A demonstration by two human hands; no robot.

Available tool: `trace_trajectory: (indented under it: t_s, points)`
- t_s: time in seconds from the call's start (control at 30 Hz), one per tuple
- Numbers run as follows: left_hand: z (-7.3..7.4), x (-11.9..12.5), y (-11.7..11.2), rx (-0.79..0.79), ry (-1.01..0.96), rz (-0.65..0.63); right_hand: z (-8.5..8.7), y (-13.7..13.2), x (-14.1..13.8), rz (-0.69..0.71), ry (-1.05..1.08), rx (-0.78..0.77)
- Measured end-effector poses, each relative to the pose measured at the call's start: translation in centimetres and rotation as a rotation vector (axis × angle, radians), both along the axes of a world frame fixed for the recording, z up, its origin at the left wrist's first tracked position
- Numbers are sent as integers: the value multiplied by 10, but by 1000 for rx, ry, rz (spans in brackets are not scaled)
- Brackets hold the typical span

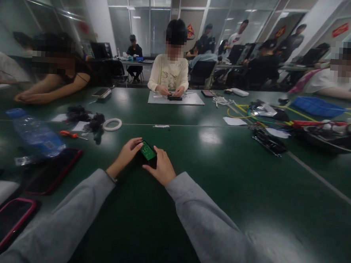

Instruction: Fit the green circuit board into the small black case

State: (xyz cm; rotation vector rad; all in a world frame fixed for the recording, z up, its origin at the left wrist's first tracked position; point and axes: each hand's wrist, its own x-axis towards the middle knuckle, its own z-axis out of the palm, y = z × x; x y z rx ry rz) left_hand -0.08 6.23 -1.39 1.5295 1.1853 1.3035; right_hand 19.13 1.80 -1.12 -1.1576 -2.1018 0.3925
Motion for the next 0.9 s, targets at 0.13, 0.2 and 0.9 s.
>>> trace_trajectory:
  t_s: [0.13, 0.2, 0.9]
  points:
    - [-1, 7, 13, -12, 35, -13, -3, 3, 2, -15, 4, -50]
    - [1, 7, 12, -3, 56, -17, -4, 4, 3, -26, 6, -56]
    - [29, 4, -6, -85, -183, -144, 3, 2, 5, 78, 105, -187]
